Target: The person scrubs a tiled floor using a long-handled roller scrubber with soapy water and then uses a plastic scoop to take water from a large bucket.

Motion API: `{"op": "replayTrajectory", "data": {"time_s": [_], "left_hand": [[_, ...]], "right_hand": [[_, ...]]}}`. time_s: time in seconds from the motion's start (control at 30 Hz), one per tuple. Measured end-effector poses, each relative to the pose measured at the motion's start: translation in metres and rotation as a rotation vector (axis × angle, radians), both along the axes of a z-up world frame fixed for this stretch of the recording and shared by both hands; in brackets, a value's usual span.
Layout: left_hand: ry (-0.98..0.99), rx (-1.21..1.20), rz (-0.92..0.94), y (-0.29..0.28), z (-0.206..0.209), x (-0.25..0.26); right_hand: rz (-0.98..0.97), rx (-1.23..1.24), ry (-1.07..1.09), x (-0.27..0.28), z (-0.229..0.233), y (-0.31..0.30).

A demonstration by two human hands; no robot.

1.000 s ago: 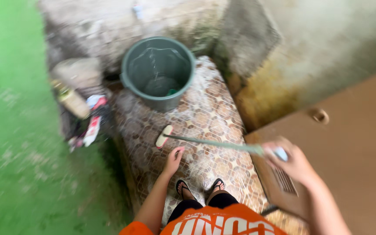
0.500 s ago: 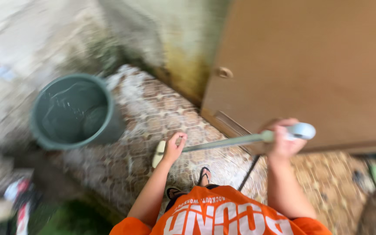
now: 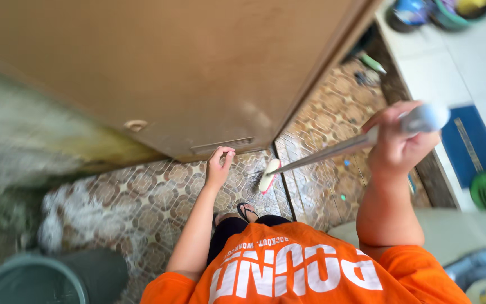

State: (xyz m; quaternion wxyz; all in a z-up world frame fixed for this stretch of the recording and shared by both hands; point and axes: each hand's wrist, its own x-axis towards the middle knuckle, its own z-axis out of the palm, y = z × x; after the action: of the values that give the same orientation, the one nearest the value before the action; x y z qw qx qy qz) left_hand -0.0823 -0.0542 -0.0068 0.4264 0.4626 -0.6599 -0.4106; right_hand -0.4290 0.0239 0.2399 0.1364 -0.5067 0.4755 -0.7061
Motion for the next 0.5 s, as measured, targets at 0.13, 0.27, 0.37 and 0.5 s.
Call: {"op": "replayTrajectory", "data": {"time_s": [0.13,0.27,0.37,0.5], "left_hand": [[-0.008,0.012,-0.150,-0.014,-0.019,-0.023],[-0.001,0.029,-0.254,-0.024,-0.034,-0.033],[0.025,0.035,-0.300,-0.030,-0.036,-0.030],[-0.008,0.029,-0.291,-0.050,-0.017,-0.012]], "right_hand": [[-0.155,0.057,0.004,-0.022,0.007,-0.010],[-0.218,0.147,0.123,-0.020,0.009,-0.028],[-0.310,0.165,0.148,-0.008,0.002,-0.043],[-0.403,0.254,0.217,0.008,-0.018,-0.087]]}}
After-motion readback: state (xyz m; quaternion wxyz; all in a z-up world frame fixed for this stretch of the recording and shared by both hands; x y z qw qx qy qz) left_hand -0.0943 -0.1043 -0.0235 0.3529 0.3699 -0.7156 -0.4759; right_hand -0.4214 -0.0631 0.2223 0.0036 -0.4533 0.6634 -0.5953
